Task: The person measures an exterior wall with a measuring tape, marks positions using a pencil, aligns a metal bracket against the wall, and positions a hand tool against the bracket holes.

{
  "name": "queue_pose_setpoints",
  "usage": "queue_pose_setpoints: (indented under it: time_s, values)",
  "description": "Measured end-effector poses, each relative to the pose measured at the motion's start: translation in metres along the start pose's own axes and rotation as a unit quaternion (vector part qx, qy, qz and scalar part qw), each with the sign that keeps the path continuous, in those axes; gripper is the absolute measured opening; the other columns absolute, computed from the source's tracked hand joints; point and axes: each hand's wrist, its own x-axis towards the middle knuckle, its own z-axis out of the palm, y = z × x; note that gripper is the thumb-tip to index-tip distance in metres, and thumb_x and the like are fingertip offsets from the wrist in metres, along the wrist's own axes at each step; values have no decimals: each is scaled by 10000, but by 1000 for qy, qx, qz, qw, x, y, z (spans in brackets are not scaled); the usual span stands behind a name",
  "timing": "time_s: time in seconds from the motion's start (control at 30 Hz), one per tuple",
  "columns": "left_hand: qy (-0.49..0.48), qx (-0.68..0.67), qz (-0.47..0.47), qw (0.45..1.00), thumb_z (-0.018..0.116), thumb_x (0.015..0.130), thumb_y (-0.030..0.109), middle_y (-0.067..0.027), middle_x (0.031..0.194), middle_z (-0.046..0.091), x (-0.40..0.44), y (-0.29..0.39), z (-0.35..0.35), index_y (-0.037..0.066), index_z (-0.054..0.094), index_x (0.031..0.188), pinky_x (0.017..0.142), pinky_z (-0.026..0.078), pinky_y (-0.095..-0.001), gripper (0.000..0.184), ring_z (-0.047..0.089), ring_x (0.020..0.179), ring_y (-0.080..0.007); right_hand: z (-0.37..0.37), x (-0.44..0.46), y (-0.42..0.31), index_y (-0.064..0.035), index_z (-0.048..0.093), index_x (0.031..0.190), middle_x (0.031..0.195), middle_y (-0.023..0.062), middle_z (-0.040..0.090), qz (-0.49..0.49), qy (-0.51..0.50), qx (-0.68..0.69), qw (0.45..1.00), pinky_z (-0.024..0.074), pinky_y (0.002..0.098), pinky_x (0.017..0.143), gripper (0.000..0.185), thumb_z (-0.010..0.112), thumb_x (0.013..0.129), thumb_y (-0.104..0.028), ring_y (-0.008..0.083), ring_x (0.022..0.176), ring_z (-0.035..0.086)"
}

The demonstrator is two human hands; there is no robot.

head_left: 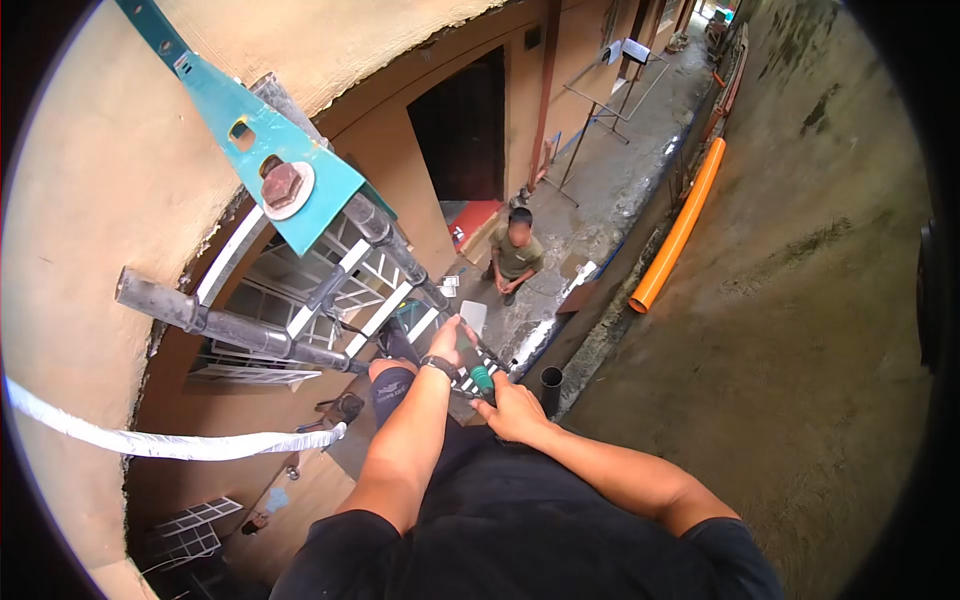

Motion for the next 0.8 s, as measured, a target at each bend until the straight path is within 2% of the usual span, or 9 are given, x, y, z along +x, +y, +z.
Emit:
queue_pose_setpoints:
  time_s: [0.1, 0.17, 0.23, 0.3, 0.37, 0.57, 0.63, 0.7, 0.8]
  values:
    - [-39, 151, -2, 988, 588, 1054, 245, -61, 726, 540, -8, -28, 27, 70, 508, 925, 669, 598, -410, 232, 577, 619, -181, -8, 1, 5, 72, 474, 1134, 896, 334, 699, 6, 8, -19, 1000, 522, 574, 791, 494, 718, 951, -316, 526, 900, 685]
    - [-43, 34, -64, 996, 588, 1055, 252, -53, 787, 526, -34, -52, 49, 114, 528, 999, 762, 599, -506, 161, 576, 652, -201, -6, -6, 3, 85, 464, 1206, 931, 342, 707, 61, -3, -38, 997, 535, 577, 852, 488, 697, 948, -257, 510, 949, 699]
    - [-9, 151, -72, 986, 583, 1054, 247, -43, 822, 522, -37, -51, 54, 137, 530, 1010, 752, 599, -509, 130, 571, 664, -192, 3, -12, 22, 71, 444, 1134, 912, 361, 690, 56, -1, -39, 998, 530, 582, 823, 447, 680, 970, -272, 537, 921, 683]
    - [50, 84, -74, 992, 590, 1045, 257, -37, 792, 528, 0, -50, 28, 126, 513, 977, 719, 584, -485, 166, 558, 660, -186, -28, -19, -8, 119, 466, 1186, 1007, 380, 694, 65, -58, -18, 996, 538, 576, 878, 479, 652, 972, -267, 540, 991, 684]
    - [-23, 18, -131, 991, 593, 1045, 264, -67, 791, 540, -1, -66, 33, 128, 498, 1056, 639, 572, -488, 167, 584, 687, -211, -36, -18, -19, 125, 487, 1179, 1012, 366, 701, 78, -66, -52, 993, 547, 568, 877, 473, 643, 974, -272, 530, 994, 690]
    - [-6, -1, -207, 978, 561, 1058, 348, -69, 762, 528, 40, -90, -23, 87, 561, 1051, 666, 580, -479, 261, 558, 618, -209, -24, -32, -12, 102, 489, 1175, 1022, 343, 713, 42, -115, -154, 980, 554, 565, 908, 446, 647, 952, -250, 515, 1005, 694]
    - [63, -41, -120, 990, 562, 1059, 349, -83, 754, 528, 12, -104, -7, 83, 559, 1049, 644, 580, -468, 265, 566, 614, -224, -35, -24, -8, 87, 496, 1174, 1013, 351, 707, 51, -111, -153, 981, 546, 565, 907, 439, 656, 946, -253, 509, 999, 694]
    - [45, -56, -113, 991, 600, 1046, 328, -82, 773, 528, -25, -113, 12, 98, 512, 1065, 688, 591, -524, 247, 582, 624, -244, -37, -7, 19, 85, 511, 1175, 1013, 355, 703, 64, -97, -146, 982, 542, 566, 903, 440, 655, 942, -259, 505, 1006, 693]
    - [54, -68, -145, 986, 620, 1036, 282, -53, 758, 542, -13, -95, -17, 114, 516, 1067, 729, 592, -494, 200, 582, 633, -212, -29, -36, -15, 99, 520, 1160, 1030, 370, 697, 40, -140, -172, 974, 545, 560, 919, 450, 649, 948, -276, 506, 1028, 689]
